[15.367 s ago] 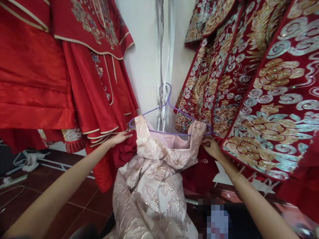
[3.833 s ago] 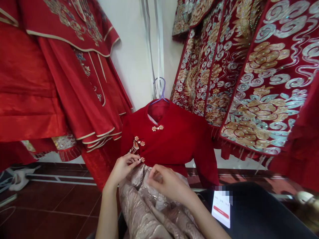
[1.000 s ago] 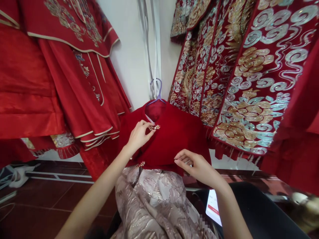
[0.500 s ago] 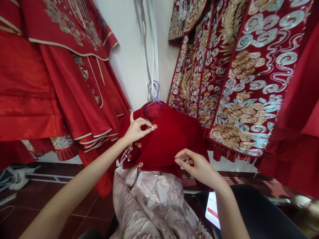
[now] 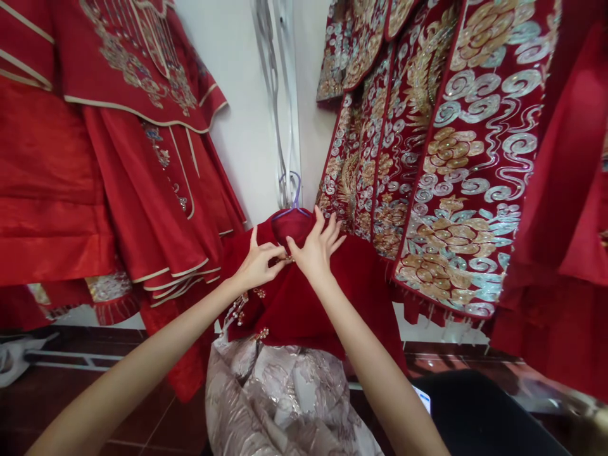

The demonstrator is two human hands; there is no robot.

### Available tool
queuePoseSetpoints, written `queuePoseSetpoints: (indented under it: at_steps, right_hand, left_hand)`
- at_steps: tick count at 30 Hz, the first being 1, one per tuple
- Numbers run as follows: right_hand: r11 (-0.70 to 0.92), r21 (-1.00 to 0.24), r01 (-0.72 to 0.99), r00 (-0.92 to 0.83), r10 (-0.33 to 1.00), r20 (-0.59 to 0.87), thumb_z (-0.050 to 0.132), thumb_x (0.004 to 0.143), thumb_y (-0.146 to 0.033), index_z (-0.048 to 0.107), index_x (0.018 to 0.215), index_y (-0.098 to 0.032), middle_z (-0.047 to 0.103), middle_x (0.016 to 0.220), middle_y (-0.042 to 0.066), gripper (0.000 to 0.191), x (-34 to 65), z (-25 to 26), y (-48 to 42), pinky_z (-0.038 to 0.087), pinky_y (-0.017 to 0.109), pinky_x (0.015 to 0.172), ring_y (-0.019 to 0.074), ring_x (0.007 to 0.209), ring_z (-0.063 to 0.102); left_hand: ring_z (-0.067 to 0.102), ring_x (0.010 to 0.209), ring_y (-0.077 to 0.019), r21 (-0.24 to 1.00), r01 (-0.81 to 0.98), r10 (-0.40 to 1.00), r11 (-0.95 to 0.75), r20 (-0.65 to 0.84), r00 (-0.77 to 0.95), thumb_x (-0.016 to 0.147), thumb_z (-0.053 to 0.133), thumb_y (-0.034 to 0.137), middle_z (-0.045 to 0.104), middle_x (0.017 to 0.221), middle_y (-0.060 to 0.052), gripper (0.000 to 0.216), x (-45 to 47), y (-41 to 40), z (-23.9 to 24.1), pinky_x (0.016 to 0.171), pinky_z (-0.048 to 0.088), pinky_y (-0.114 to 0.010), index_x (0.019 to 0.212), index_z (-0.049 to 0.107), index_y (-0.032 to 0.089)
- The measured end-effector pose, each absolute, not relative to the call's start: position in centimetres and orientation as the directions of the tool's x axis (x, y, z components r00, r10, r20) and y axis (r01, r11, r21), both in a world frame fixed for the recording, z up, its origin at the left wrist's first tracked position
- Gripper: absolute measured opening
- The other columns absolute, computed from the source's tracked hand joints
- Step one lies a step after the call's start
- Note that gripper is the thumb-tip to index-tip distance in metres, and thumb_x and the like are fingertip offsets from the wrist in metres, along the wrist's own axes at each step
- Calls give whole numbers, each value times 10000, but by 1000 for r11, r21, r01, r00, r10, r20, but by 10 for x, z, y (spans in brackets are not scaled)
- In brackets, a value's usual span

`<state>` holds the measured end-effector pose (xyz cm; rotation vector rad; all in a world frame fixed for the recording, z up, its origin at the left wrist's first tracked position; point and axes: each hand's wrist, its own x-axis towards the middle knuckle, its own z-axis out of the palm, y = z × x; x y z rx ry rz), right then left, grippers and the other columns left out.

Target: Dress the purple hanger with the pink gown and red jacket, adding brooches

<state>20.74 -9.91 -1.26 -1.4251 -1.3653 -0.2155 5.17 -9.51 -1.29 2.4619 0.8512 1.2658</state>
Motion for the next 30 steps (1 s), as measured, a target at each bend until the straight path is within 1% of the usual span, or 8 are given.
queuePoseSetpoints:
  at_steps: [7, 12, 14, 17, 20, 23, 26, 30]
  right_hand:
    - [195, -497, 845, 292, 610, 736, 661, 696, -207, 76, 1484, -191, 56, 1537, 253, 981, 197, -26, -91, 87, 721, 1045, 476, 1416, 9]
    - [99, -347, 932, 203, 652, 731, 699, 648, -126, 103, 1487, -212, 161, 1506, 254, 1033, 231, -29, -104, 80, 740, 1033, 461, 1410, 91]
    - [42, -277, 960, 183, 655, 733, 682, 655, -103, 186, 1465, -209, 202, 1487, 243, 955, 255, -25, -113, 168, 719, 1028, 445, 1391, 162]
    - [-7, -145, 989, 115, 648, 753, 612, 727, -123, 391, 1338, -174, 265, 1447, 231, 652, 293, -19, -126, 378, 561, 970, 402, 1302, 328]
    - [-76, -46, 996, 87, 711, 698, 531, 781, -128, 468, 1250, -143, 463, 1252, 226, 474, 319, -16, -135, 480, 428, 797, 358, 1125, 482]
    - [-146, -15, 989, 122, 762, 636, 501, 792, -117, 489, 1225, -109, 559, 1078, 210, 432, 334, -14, -136, 485, 370, 683, 334, 982, 564]
    - [-149, -56, 987, 151, 763, 629, 516, 803, -151, 529, 1204, -117, 593, 1072, 200, 403, 348, -6, -129, 465, 347, 660, 296, 867, 616]
    - [-72, -218, 973, 190, 787, 587, 572, 767, -167, 646, 1083, -178, 683, 916, 122, 325, 375, 13, -113, 425, 295, 667, 241, 787, 628]
  left_hand:
    - [598, 927, -282, 525, 284, 597, -802, 693, 405, 641, 746, 226, 605, 559, -19, 105, 45, -95, -11, 1173, 58, -579, 641, 656, 280]
    - [468, 1194, -373, 676, 199, 701, -710, 705, 106, 571, 667, 36, 415, 403, -43, 344, 24, -91, -8, 1166, 54, -613, 407, 476, 271]
    - [378, 1297, -377, 680, 182, 686, -711, 727, -36, 580, 629, 17, 416, 413, -52, 386, 16, -91, -8, 1156, 35, -640, 370, 421, 265]
    - [276, 1384, -358, 642, 251, 638, -725, 763, -109, 629, 609, 31, 536, 517, -69, 335, 11, -88, -12, 1149, 8, -652, 401, 492, 248]
    - [230, 1419, -341, 552, 395, 583, -734, 811, -49, 668, 607, 45, 664, 714, -86, 215, 10, -80, -15, 1156, -16, -621, 559, 653, 225]
    - [253, 1420, -339, 407, 543, 512, -734, 858, 49, 700, 591, 64, 710, 970, -126, 208, 6, -68, -15, 1158, -34, -592, 797, 735, 179]
    - [248, 1429, -329, 175, 770, 497, -613, 843, 205, 747, 530, 85, 643, 1218, -159, 335, -8, -54, -8, 1138, -85, -608, 1023, 708, 153]
    - [188, 1453, -294, -168, 941, 628, -294, 708, 323, 813, 427, 86, 490, 1428, -117, 488, -41, -37, 5, 1101, -133, -655, 1256, 584, 217]
